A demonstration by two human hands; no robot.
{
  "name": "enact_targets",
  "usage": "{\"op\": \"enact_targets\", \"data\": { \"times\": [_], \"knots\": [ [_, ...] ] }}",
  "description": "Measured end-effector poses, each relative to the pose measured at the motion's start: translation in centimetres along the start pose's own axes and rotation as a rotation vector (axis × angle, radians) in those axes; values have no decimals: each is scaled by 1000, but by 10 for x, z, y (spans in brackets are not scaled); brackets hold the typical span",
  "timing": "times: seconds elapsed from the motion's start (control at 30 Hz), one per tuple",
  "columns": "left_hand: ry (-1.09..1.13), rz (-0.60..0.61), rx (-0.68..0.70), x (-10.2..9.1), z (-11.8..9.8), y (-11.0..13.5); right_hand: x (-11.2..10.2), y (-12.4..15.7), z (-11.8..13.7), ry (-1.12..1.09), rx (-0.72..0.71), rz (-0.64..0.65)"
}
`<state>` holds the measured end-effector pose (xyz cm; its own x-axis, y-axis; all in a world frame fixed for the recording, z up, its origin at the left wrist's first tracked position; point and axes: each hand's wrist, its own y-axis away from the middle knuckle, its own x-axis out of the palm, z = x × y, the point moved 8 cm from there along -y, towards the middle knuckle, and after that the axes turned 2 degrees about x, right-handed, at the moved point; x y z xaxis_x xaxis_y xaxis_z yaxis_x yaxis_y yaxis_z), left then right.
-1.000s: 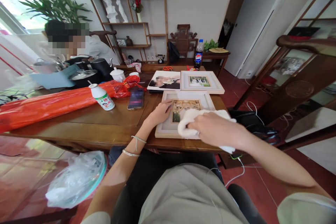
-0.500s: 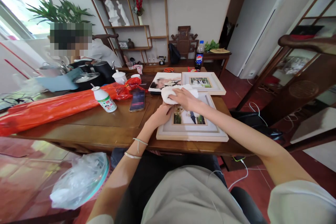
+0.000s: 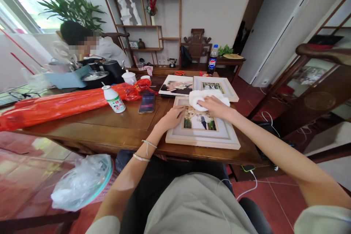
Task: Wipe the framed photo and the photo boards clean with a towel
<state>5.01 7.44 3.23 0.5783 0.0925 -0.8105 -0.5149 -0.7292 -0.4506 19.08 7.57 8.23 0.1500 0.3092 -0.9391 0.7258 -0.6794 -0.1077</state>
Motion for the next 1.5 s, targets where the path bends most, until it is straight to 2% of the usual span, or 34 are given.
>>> {"op": "enact_targets", "data": {
  "times": [0.13, 0.23, 0.37, 0.47, 0.57, 0.67, 0.8, 0.9, 0.97, 1.03, 1.13, 1.37, 1.43, 1.5],
  "knots": [
    [-9, 10, -21, 4, 5, 2, 2, 30, -14, 79, 60, 0],
    [-16, 13, -32, 4, 5, 3, -3, 48, -5, 74, 102, 30],
    [-25, 16, -45, 2, 2, 3, -28, 75, 45, -57, 39, 83],
    [-40, 14, -31, 0, -1, 3, -54, 94, 86, -144, -20, 66],
    [-37, 16, 0, 0, -2, 3, -59, 98, 98, -171, 21, 29],
    [-35, 22, 15, 2, 0, 2, -38, 87, 75, -141, 96, -6],
    [-38, 15, 12, 2, 0, 2, -6, 64, 15, -52, 245, -70],
    [-47, 18, 11, 2, 0, 3, 2, 51, -19, -19, 355, -112],
    [-49, 21, 11, 2, 0, 3, 3, 45, -24, -15, 366, -119],
    [-46, 25, 9, 2, 0, 3, 3, 42, -16, -16, 329, -97],
    [-48, 31, 4, 2, -1, 3, -3, 46, 9, -40, 260, -45],
    [-28, 20, -9, 1, 1, 3, -46, 86, 77, -255, 86, 68],
    [-24, 18, -1, 1, 1, 3, -51, 90, 85, -311, 53, 62],
    [-27, 19, 5, 1, 0, 3, -44, 87, 79, -320, 64, 40]
  ]
}}
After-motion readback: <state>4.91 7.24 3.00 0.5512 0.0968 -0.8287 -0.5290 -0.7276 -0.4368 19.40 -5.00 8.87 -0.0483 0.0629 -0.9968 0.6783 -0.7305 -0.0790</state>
